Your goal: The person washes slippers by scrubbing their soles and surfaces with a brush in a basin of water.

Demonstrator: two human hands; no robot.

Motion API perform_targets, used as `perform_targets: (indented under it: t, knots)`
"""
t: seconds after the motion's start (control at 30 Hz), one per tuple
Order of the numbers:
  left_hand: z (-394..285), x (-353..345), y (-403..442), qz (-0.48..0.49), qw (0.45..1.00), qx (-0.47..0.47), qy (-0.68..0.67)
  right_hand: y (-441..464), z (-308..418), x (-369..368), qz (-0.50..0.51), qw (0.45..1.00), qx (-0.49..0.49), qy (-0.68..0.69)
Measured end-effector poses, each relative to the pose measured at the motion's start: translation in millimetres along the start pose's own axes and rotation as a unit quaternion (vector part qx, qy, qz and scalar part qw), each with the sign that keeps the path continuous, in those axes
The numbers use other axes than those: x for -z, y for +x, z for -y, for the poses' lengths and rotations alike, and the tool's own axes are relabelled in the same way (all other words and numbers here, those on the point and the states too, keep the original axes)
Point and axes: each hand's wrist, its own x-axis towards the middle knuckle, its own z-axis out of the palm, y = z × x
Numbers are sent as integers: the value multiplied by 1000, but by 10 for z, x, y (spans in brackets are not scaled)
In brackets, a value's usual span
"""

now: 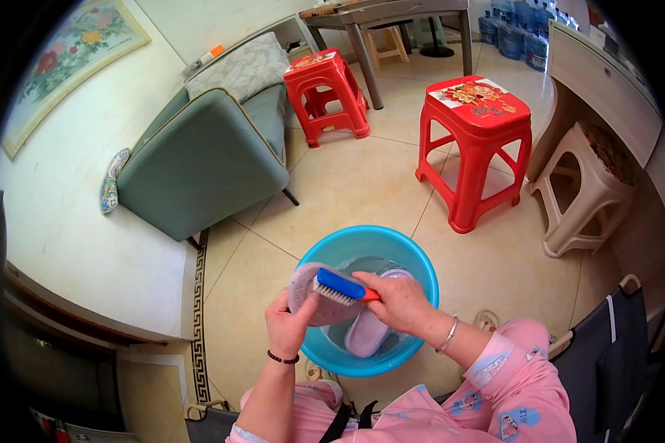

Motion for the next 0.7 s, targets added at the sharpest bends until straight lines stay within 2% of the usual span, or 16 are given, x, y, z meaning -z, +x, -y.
perform_targets:
  t: [0.07,0.13,0.2,0.23,0.3,0.43,0.53,0.6,0.7]
  knots:
    - [-50,22,13,-58,982,74,-166,5,31,9,-9,1000,3,15]
    - [-32,52,22,-52,972,92,-208,9,65,0,-18,999,6,29]
    - [29,44,47,-27,921,123,-369,-9,105,-37,-32,999,-10,42]
    - [61,60,51,-28,921,123,-369,-10,124,-37,-31,999,-10,42]
    - [108,95,56,64,855,177,-484,-14,151,-30,-3,999,-43,30]
    - [106,95,67,106,842,195,-491,-8,104,-70,-1,999,-34,-6]
    - [157,99,77,148,828,190,-506,-13,82,-49,-28,999,17,-40]
    - [161,94,83,137,753,262,-588,-25,88,-14,-13,996,41,-81]
    - [89,52,122,128,760,303,-561,-62,180,63,24,990,40,-135]
